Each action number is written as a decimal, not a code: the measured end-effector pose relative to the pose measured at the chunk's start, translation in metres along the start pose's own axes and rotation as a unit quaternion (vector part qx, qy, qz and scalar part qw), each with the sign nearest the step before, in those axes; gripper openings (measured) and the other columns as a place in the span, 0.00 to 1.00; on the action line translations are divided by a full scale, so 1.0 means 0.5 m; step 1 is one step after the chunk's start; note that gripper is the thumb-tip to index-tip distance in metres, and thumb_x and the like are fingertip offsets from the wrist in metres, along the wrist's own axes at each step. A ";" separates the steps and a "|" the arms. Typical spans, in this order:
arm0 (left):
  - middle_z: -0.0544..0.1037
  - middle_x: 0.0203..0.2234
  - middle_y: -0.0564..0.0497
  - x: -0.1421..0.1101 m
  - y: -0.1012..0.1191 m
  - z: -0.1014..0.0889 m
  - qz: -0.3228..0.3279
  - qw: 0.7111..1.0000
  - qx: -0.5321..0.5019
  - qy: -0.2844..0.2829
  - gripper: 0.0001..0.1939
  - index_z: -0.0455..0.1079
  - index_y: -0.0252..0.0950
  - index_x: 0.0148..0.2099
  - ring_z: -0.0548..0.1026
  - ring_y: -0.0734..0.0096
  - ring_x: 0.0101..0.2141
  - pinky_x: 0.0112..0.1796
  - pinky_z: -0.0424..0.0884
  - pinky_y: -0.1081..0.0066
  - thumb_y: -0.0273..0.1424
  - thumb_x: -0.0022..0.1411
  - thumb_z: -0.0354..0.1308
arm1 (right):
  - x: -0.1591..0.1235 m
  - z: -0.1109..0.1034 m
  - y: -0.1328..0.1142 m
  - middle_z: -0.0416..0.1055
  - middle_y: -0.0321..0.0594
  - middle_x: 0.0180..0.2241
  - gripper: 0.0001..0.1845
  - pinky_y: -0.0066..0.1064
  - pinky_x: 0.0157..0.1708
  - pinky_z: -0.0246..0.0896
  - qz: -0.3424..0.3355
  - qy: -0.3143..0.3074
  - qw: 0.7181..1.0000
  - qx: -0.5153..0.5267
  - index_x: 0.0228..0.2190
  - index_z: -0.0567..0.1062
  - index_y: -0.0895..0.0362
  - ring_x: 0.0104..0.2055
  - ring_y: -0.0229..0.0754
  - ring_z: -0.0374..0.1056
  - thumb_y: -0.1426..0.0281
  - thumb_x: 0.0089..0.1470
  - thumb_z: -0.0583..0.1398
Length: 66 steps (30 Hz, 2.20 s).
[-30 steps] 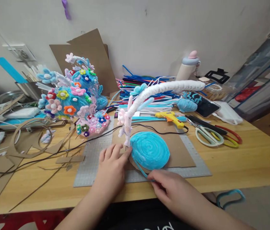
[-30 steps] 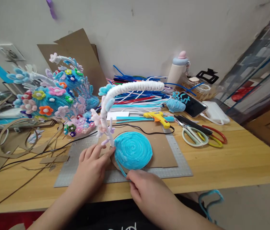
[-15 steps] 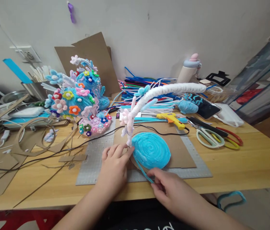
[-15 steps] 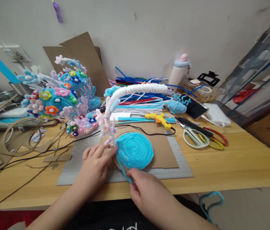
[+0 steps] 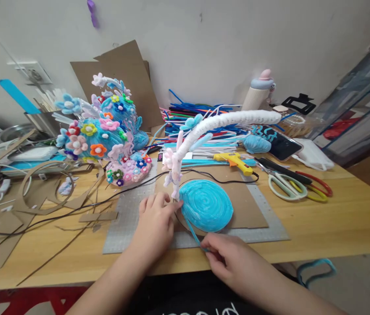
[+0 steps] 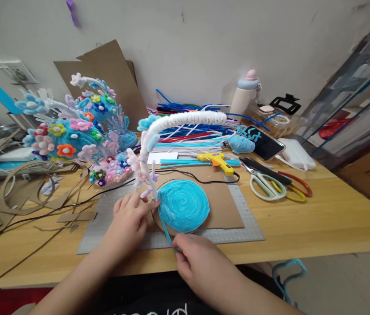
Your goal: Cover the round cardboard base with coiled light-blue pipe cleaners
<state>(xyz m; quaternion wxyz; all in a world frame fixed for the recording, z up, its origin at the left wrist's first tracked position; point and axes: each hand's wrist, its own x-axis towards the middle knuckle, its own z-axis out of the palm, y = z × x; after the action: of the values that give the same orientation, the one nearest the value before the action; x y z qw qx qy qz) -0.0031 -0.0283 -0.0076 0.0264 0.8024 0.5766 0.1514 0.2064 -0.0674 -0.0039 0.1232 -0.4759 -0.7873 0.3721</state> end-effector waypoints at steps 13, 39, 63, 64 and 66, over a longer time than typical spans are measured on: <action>0.71 0.40 0.50 0.011 0.007 0.004 -0.025 0.999 -0.039 0.026 0.09 0.75 0.47 0.44 0.67 0.58 0.45 0.46 0.56 0.57 0.34 0.60 0.60 | -0.005 -0.004 0.001 0.73 0.37 0.30 0.11 0.27 0.29 0.54 0.006 -0.008 1.000 -0.007 0.37 0.72 0.54 0.29 0.38 0.65 0.76 0.52 0.55; 0.72 0.44 0.50 0.007 0.001 0.013 -0.025 0.999 -0.037 0.018 0.11 0.73 0.48 0.46 0.67 0.57 0.47 0.47 0.55 0.56 0.36 0.59 0.61 | -0.040 -0.031 0.046 0.75 0.41 0.36 0.18 0.31 0.36 0.64 -0.026 0.069 0.995 -0.072 0.42 0.76 0.50 0.35 0.42 0.71 0.77 0.57 0.51; 0.72 0.46 0.50 0.015 0.008 0.003 -0.043 0.998 -0.056 -0.002 0.12 0.73 0.47 0.44 0.66 0.53 0.49 0.49 0.54 0.51 0.36 0.55 0.62 | -0.018 -0.053 0.065 0.67 0.36 0.28 0.16 0.29 0.24 0.48 -0.116 0.095 0.951 -0.271 0.38 0.76 0.51 0.26 0.40 0.66 0.74 0.61 0.49; 0.71 0.46 0.50 0.013 0.008 0.004 -0.043 0.997 -0.060 -0.001 0.12 0.73 0.48 0.44 0.66 0.54 0.49 0.49 0.54 0.52 0.36 0.56 0.61 | -0.018 -0.052 0.065 0.67 0.36 0.27 0.16 0.29 0.24 0.47 -0.120 0.100 0.949 -0.272 0.38 0.75 0.51 0.26 0.40 0.65 0.74 0.61 0.49; 0.72 0.46 0.51 0.007 0.010 0.004 -0.042 0.997 -0.070 0.001 0.11 0.72 0.48 0.46 0.66 0.56 0.49 0.48 0.54 0.53 0.33 0.60 0.58 | -0.017 -0.050 0.066 0.67 0.36 0.27 0.16 0.29 0.23 0.46 -0.127 0.109 0.946 -0.276 0.38 0.75 0.51 0.26 0.39 0.65 0.74 0.61 0.49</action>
<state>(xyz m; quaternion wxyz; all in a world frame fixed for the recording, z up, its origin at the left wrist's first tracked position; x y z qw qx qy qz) 0.0031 -0.0263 -0.0078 0.0883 0.7735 0.5979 0.1905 0.2461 -0.0539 -0.0083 0.1183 -0.4254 -0.8947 0.0670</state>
